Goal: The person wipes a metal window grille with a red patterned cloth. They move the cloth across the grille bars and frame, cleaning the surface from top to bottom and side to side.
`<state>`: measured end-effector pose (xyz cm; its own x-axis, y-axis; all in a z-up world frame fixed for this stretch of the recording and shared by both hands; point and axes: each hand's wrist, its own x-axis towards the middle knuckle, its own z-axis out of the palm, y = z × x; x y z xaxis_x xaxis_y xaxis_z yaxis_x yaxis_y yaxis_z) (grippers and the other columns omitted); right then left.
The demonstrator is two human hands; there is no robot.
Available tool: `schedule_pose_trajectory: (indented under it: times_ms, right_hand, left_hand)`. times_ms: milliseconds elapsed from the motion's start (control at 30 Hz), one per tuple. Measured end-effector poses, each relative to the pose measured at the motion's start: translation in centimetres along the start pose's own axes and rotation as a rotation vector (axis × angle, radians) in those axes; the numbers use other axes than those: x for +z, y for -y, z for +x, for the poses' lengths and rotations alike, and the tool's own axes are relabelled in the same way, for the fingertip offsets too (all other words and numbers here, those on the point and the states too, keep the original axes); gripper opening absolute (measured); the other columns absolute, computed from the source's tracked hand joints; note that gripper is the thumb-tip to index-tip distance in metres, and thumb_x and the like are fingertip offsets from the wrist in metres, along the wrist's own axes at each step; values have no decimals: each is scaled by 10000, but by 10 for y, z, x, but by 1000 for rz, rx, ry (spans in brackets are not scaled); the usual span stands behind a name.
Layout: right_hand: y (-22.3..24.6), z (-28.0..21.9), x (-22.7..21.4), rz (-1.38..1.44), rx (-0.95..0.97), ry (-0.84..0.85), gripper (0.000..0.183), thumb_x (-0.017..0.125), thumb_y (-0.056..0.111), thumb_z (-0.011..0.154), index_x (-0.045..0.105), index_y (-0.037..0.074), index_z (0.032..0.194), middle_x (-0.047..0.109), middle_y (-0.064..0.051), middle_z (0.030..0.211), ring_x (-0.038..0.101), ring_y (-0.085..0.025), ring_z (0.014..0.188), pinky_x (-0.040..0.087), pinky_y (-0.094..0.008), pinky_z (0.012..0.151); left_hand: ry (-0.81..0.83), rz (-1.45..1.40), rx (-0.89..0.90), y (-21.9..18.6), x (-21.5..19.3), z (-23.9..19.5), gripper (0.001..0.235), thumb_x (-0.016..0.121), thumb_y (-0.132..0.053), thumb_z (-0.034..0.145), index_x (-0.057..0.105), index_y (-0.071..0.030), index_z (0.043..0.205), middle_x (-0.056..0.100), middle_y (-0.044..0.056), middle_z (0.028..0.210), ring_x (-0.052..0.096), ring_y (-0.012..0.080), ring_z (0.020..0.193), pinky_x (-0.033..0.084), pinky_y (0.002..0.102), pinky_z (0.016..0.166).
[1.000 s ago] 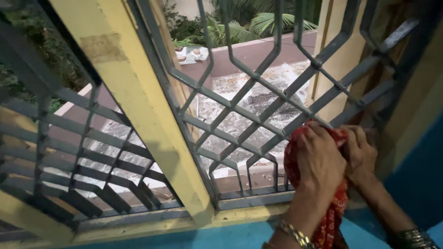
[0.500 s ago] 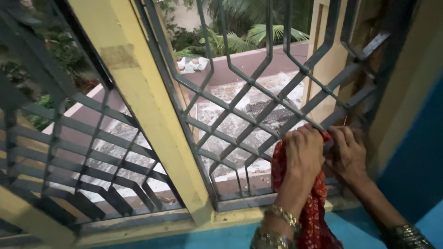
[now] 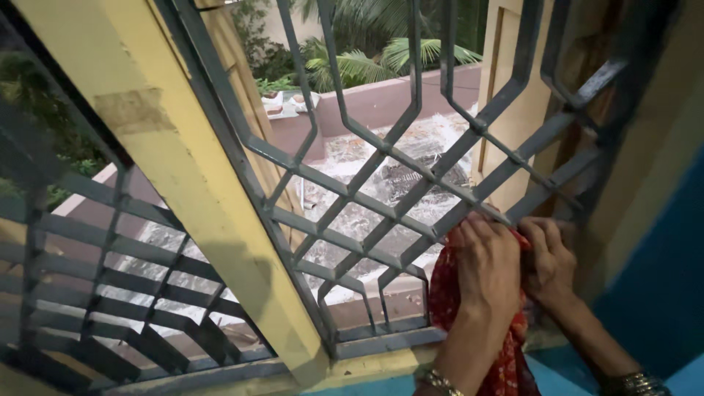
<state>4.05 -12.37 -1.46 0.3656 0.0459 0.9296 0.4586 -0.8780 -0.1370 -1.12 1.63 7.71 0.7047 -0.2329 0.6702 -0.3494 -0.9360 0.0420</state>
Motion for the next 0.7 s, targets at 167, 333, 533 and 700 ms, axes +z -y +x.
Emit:
schedule_pose_trajectory:
  times_ms: [167,333,533,700]
  right_hand:
    - [-1,-2,0,-30,-32,-31,372,639,88,868,606,51,1236,615,-147,1225,583,-418,1086,513,-477,901]
    - [10,6,-9,3,0,31,404,621,93,864,601,34,1263,616,-170,1225,608,-396,1068,507,-475,858]
    - [19,12,-21,-51,-77,0,458,605,-1,822,598,32,1278,613,-162,1223,589,-411,1101,504,-473,936]
    - [18,16,-22,-45,-80,46,600,636,23,656,592,20,1255,611,-169,1199,576,-423,1085,499,-487,921]
  left_hand:
    - [-18,-86,7,5,9,4,341,627,-117,908,644,102,1169,614,252,1189,590,329,1119,462,407,1025]
    - [-53,42,46,5,-3,-9,415,625,-120,933,616,115,1275,603,271,1274,590,329,1134,477,380,975]
    - [-127,148,204,14,-24,-44,649,615,-166,805,521,125,1377,534,323,1392,550,375,1284,431,403,1106]
    - [-9,-171,188,37,-59,-81,566,632,-66,912,499,113,1431,537,293,1449,552,383,1251,422,436,1095]
